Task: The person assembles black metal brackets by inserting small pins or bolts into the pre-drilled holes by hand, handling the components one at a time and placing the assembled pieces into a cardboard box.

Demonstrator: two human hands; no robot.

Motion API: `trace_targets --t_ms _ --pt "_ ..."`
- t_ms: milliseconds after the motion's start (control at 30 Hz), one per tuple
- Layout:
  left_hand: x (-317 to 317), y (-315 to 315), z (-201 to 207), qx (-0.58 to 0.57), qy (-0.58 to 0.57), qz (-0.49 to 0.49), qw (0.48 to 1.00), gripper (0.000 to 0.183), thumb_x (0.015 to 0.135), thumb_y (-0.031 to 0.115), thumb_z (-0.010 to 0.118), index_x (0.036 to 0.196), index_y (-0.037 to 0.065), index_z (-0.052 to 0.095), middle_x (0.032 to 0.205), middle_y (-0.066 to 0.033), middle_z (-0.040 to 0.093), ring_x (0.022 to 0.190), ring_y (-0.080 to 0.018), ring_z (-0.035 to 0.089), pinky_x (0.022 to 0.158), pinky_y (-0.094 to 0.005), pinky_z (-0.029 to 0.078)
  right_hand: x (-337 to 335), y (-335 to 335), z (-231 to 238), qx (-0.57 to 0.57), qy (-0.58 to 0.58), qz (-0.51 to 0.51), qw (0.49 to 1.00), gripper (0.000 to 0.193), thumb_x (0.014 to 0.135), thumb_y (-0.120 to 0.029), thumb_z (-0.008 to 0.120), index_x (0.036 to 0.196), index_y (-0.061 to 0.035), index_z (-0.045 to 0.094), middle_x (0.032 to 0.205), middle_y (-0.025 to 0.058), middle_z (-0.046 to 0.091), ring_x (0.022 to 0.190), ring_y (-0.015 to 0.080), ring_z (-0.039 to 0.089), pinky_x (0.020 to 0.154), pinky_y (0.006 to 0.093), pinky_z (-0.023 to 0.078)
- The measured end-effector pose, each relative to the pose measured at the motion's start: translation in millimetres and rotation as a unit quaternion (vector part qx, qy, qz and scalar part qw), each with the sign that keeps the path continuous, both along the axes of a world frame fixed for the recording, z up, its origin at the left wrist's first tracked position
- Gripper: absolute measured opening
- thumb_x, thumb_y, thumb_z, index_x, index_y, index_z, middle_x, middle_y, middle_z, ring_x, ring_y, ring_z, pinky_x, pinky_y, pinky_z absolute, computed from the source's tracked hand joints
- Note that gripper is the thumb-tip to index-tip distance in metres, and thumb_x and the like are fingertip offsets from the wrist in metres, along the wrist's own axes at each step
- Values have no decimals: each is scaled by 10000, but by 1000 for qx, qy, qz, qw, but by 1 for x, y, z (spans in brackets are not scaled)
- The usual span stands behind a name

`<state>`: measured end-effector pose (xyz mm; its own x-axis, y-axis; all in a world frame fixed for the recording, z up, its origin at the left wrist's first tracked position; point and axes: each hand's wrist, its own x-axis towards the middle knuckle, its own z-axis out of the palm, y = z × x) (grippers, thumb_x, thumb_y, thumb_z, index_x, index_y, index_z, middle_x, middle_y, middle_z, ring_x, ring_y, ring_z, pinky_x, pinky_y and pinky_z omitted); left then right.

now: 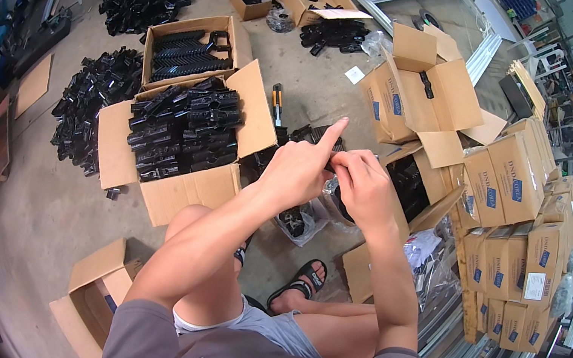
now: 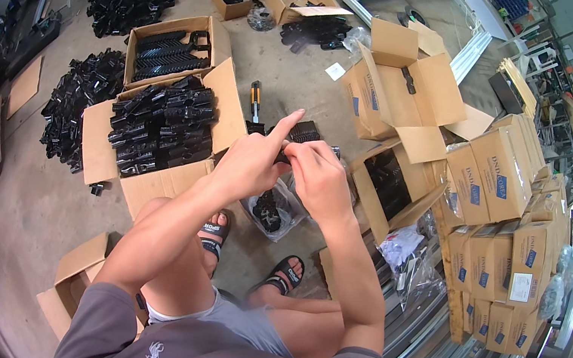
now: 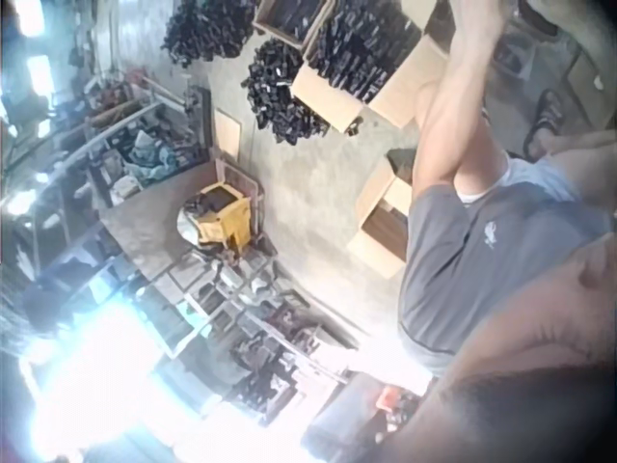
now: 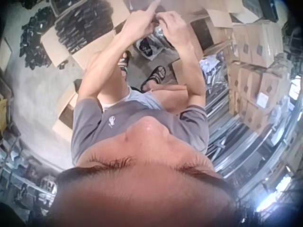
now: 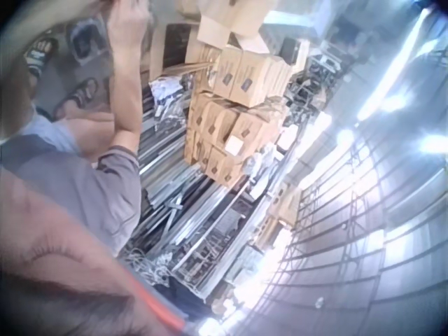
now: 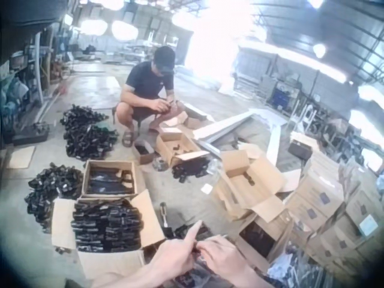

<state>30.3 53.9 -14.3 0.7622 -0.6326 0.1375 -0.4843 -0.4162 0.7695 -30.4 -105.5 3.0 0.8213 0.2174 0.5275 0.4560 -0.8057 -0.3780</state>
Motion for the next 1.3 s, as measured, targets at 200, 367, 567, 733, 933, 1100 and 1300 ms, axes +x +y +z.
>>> trace_targets --t_ms 200,367,567,733,933,1100,1300 --pt "1 -1 2 -7 8 4 1000 874 746 35 722 1490 62 265 793 -212 686 747 -427 649 677 -504 500 -1 -3 -6 -18 -7 -34 999 192 825 2 673 1009 -51 675 903 108 653 847 272 634 729 389 522" --pt "2 -2 -3 -26 22 21 999 727 747 32 715 1380 42 356 888 -210 710 792 -414 664 702 -495 513 4 0 -12 -15 -41 -42 998 143 825 -19 676 962 -55 661 876 77 651 850 258 616 756 384 472" --pt "4 -5 -6 -17 14 19 1000 640 745 24 705 1302 41 389 934 -209 716 817 -415 667 713 -491 515 8 -2 -9 -18 -11 -35 999 128 827 -36 668 947 -65 633 871 56 653 873 261 598 793 390 434" --pt "3 -9 -9 -56 3 24 998 505 766 33 702 1190 14 428 743 -231 664 742 -431 661 643 -502 518 7 -1 -8 -19 -16 -66 998 137 819 -59 689 945 -65 635 895 60 657 875 268 599 798 389 434" --pt "7 -10 -7 -95 39 53 993 439 814 98 734 1148 8 464 1023 -244 705 924 -414 685 793 -461 543 3 -19 -31 295 -8 -243 924 272 927 -147 674 1152 -14 599 1090 115 655 1003 242 622 844 373 501" --pt "14 -12 -5 -227 247 32 941 391 862 129 740 1177 -31 574 1106 -204 709 981 -239 704 839 -330 538 -5 -16 -25 646 160 -105 739 519 1009 -348 577 1381 -10 449 1182 124 621 1028 192 628 835 303 514" --pt "12 -2 3 -353 455 -4 817 360 967 142 639 1290 -7 584 1137 -88 695 1001 -118 656 913 -280 520 1 -11 -36 565 96 -126 810 458 1025 -367 537 1306 -7 509 1089 112 652 922 167 646 750 281 511"
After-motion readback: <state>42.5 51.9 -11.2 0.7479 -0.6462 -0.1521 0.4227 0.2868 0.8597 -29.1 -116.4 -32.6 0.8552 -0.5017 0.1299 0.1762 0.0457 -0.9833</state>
